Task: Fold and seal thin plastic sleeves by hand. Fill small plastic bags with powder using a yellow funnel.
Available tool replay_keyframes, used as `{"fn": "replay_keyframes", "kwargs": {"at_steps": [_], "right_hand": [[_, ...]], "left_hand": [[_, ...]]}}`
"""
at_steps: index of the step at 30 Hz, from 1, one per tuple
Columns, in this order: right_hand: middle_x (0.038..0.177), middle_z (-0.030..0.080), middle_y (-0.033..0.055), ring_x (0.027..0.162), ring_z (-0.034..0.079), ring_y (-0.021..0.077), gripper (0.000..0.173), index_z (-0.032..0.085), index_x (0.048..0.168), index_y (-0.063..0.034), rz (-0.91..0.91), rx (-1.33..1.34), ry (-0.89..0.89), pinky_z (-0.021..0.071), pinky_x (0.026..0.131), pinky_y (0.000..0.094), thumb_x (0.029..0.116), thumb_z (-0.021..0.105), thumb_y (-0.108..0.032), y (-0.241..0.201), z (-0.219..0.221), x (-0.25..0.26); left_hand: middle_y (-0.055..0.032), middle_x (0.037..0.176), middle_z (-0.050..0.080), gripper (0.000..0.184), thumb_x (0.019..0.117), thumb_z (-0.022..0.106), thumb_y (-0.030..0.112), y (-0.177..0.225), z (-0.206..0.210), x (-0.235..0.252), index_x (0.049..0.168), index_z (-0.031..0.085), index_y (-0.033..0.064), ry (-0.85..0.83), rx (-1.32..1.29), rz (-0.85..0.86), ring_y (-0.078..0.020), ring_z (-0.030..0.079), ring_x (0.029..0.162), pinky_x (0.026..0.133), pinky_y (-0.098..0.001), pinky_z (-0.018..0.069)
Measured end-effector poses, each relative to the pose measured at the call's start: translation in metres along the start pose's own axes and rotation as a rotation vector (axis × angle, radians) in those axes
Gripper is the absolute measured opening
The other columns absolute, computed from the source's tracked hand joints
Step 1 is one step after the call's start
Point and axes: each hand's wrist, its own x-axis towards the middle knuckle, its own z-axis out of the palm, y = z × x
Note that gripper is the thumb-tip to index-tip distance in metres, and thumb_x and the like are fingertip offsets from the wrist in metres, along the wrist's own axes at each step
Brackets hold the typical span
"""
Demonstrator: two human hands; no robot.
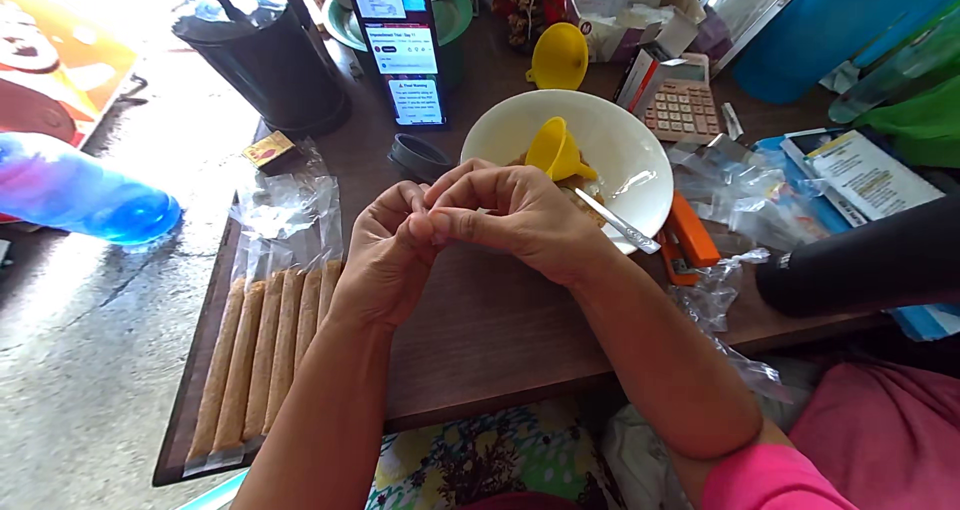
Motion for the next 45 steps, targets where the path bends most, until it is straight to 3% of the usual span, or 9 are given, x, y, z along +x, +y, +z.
{"fn": "replay_keyframes", "kwargs": {"at_steps": [8,13,28,45], "right_hand": [[0.11,0.065,0.0076,0.089,0.064,0.0049,0.006,0.072,0.091,0.0016,0.018,0.039,-0.002,0.0548,0.075,0.0175,0.0942,0.067,-0.002,-0.0001,-0.0006,0.0002],[0.111,0.066,0.0075,0.094,0.065,0.0072,0.012,0.072,0.095,0.0019,0.01,0.071,-0.025,0.056,0.08,0.0215,0.0974,0.063,-0.006,0.0005,-0.0025,-0.0001],[0.109,0.067,0.0059,0.093,0.063,0.0051,0.017,0.072,0.093,0.0006,0.007,0.074,-0.03,0.0532,0.079,0.0195,0.099,0.06,-0.008,0.0006,-0.003,-0.0004],[0.108,0.065,0.0063,0.09,0.064,0.0053,0.01,0.071,0.095,0.0021,0.023,0.083,-0.02,0.0558,0.078,0.0192,0.0974,0.063,-0.004,-0.0002,-0.0015,-0.0007]], "left_hand": [[0.0059,0.09,0.069,0.021,0.084,0.083,0.037,0.0002,-0.0003,-0.0006,0.089,0.069,0.0217,0.009,-0.003,-0.003,-0.0048,0.068,0.085,0.082,-0.0226,0.0585],[0.0073,0.089,0.069,0.021,0.0841,0.082,0.039,0.0016,0.0015,-0.0014,0.089,0.07,0.0226,0.037,0.015,-0.011,-0.004,0.067,0.084,0.08,-0.0219,0.0584],[0.0053,0.091,0.07,0.02,0.0863,0.081,0.037,0.0016,0.0004,-0.001,0.092,0.071,0.0206,0.003,-0.006,0.007,-0.0054,0.068,0.086,0.082,-0.0233,0.0587],[0.0067,0.089,0.071,0.02,0.0847,0.082,0.038,0.002,0.001,-0.0011,0.09,0.07,0.0226,0.005,0.018,-0.004,-0.0035,0.068,0.085,0.082,-0.0218,0.0583]]}}
